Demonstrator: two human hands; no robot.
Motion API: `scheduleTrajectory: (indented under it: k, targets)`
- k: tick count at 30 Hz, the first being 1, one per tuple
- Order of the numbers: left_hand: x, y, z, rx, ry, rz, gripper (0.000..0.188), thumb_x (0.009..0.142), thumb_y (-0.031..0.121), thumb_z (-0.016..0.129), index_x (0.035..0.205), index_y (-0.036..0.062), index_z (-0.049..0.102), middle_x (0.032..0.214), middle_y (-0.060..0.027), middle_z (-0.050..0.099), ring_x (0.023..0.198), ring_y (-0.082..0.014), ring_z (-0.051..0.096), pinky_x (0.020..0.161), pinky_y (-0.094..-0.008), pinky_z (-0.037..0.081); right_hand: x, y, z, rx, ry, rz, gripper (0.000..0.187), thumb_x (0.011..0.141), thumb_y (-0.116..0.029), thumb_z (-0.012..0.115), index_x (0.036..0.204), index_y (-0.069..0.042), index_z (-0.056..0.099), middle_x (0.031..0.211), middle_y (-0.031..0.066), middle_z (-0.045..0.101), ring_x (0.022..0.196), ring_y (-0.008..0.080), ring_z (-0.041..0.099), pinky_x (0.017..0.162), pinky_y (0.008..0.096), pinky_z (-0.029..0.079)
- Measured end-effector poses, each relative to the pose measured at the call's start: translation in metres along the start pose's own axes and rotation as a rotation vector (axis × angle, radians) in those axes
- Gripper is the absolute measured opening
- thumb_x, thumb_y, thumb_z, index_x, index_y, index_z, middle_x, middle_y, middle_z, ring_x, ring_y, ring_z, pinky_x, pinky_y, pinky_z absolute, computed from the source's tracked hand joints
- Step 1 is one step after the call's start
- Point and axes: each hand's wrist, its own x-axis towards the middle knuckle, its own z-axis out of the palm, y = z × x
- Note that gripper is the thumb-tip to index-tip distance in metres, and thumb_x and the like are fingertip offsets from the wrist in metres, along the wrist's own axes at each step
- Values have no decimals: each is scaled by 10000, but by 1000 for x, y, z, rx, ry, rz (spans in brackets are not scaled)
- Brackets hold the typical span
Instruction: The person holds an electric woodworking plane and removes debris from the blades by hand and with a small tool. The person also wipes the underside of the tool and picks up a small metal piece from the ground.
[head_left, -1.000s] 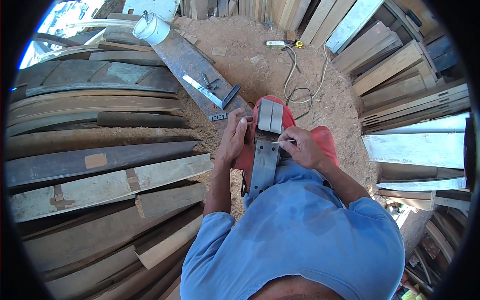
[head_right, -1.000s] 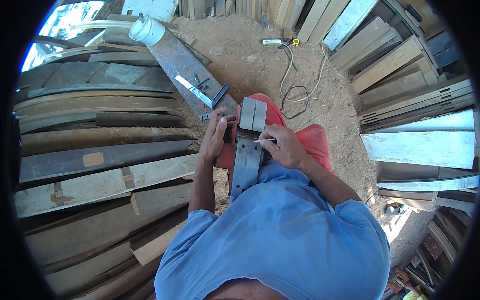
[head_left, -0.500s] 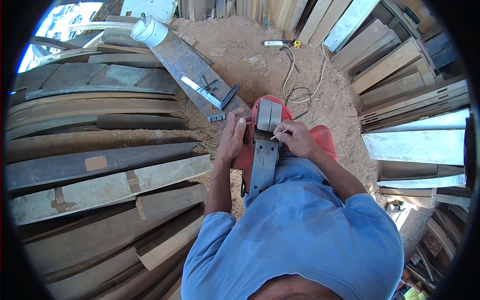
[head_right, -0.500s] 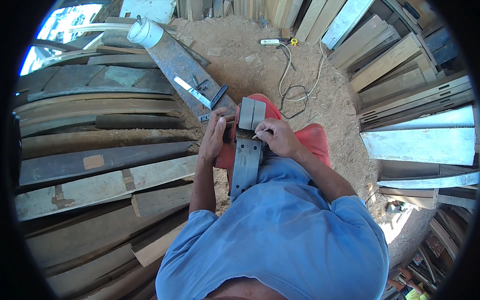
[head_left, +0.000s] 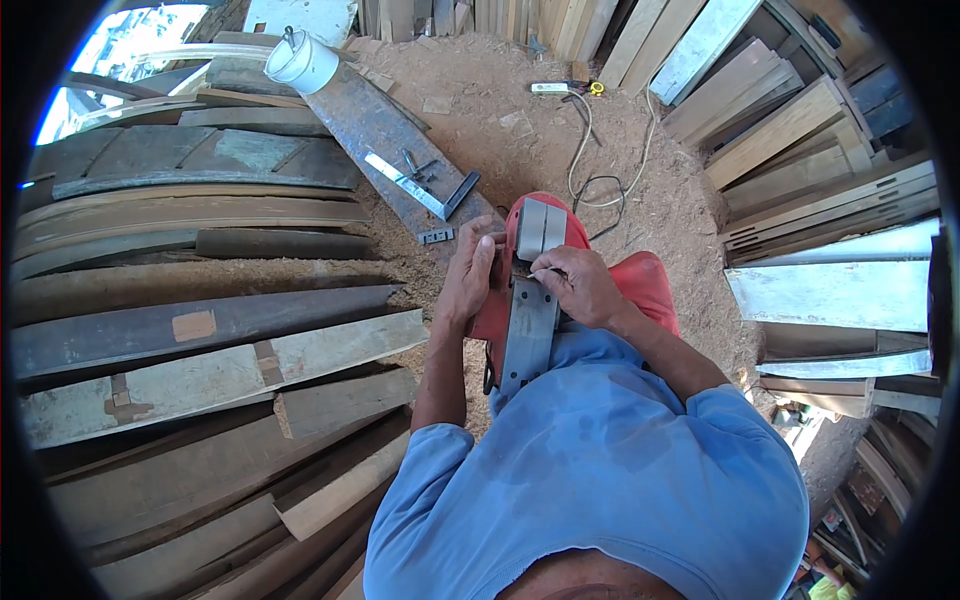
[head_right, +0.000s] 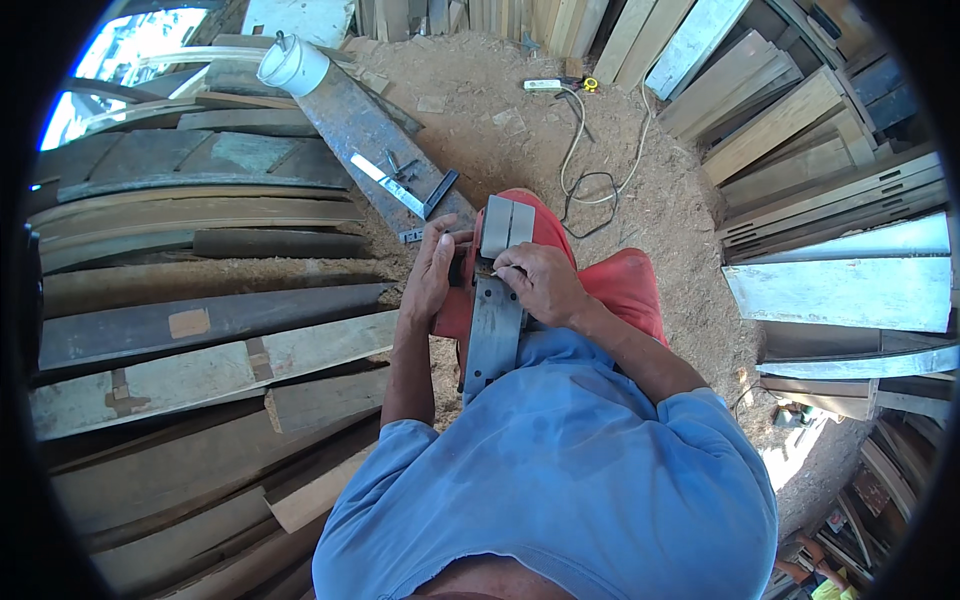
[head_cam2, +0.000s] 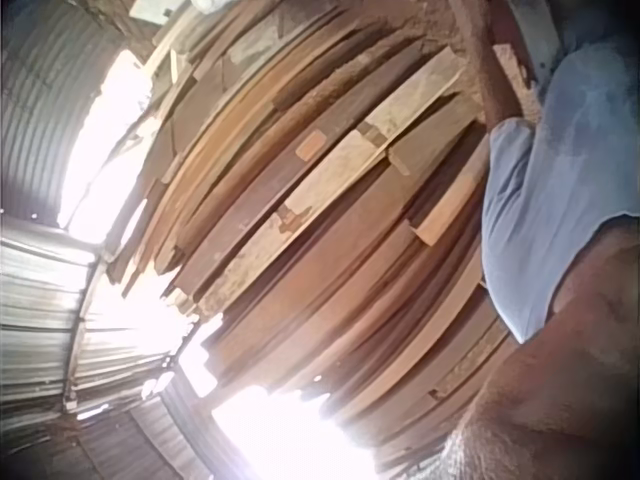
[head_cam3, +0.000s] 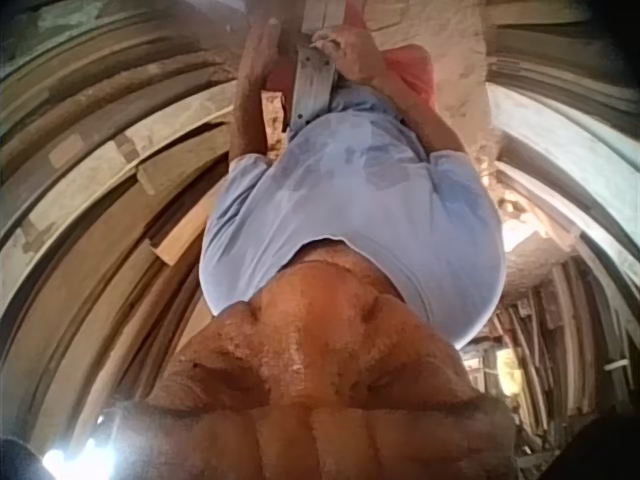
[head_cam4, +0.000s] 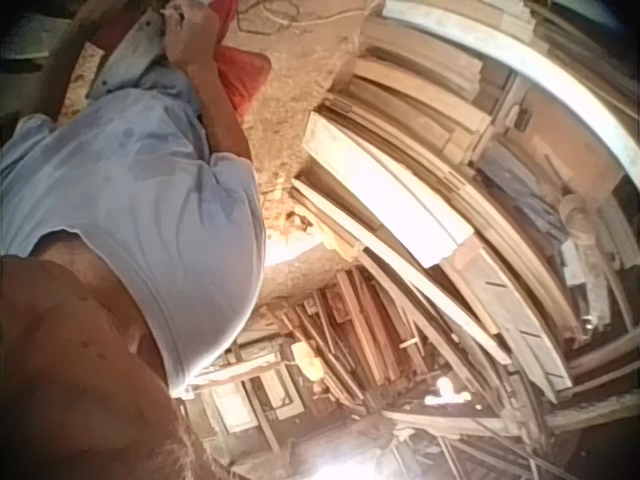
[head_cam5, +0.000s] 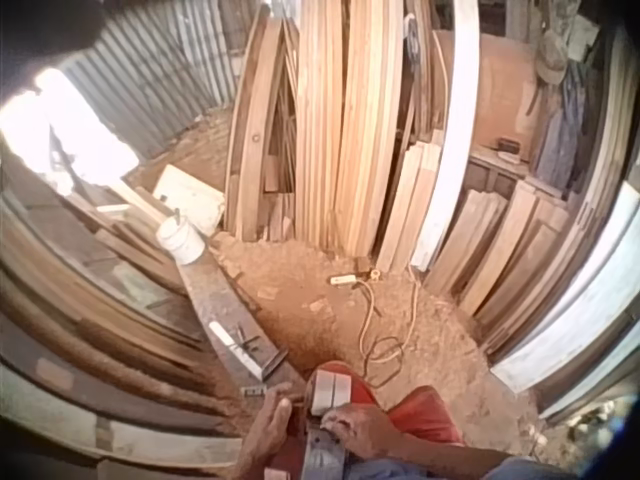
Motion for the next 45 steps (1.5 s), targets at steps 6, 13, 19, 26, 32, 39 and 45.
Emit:
scheduleTrajectory:
  k: [6, 13, 19, 26, 32, 39, 45]
  targets:
    - [4, -8, -5, 64, -36, 17, 520, 1126, 426, 361, 1498, 64, 325, 1328, -210, 606, 1128, -239, 627, 906, -357, 530, 16, -10, 13, -27, -10, -80, 106, 917, -90, 679, 980, -8, 704, 878, 174, 698, 808, 344, 692, 736, 418, 538]
    - [0, 1, 1, -86, 9, -13, 524, 1125, 427, 340, 1512, 75, 309, 1279, -191, 645, 1056, -211, 646, 872, -350, 538, 15, 7, 6, 549, 49, 204, 119, 1018, -93, 611, 1046, -2, 682, 854, 119, 716, 800, 146, 688, 731, 284, 528]
    - [-2, 0, -1, -104, 4, -35, 543, 1124, 436, 334, 1506, 50, 317, 1278, -198, 642, 1076, -219, 642, 876, -351, 541, -16, -3, -18, -91, -90, -9, 112, 983, -110, 630, 1067, -45, 593, 1022, 125, 711, 948, 309, 668, 845, 419, 526]
    - [-1, 2, -6, 36, -72, 12, 572, 1076, 355, 486, 1514, 35, 307, 1339, -214, 602, 1190, -281, 617, 981, -405, 508, -18, -7, 0, -252, -185, -23, 170, 950, -161, 671, 1052, -60, 581, 1022, 120, 674, 1025, 360, 610, 903, 477, 479]
    - [11, 1, -17, 338, -352, 366, 748, 969, 241, 663, 1556, 7, 262, 1535, -201, 390, 1444, -308, 392, 1195, -443, 319, -1, -6, -9, -191, -242, 65, 162, 945, -173, 677, 1042, -63, 609, 936, 115, 669, 906, 356, 620, 825, 476, 476]
    - [8, 5, -17, 278, -400, 281, 754, 913, 18, 660, 1558, 5, 270, 1549, -166, 368, 1476, -295, 374, 1226, -436, 280, -12, -2, -2, -208, 152, 28, 118, 913, -160, 703, 922, -61, 639, 860, 133, 654, 848, 352, 604, 788, 456, 469]
    - [9, 8, -15, 284, -399, 300, 730, 901, -73, 637, 1542, 14, 299, 1543, -163, 384, 1483, -284, 375, 1215, -429, 310, -8, 7, 7, 277, -49, 212, 104, 950, -125, 676, 983, -27, 674, 894, 87, 694, 841, 229, 645, 776, 369, 503]
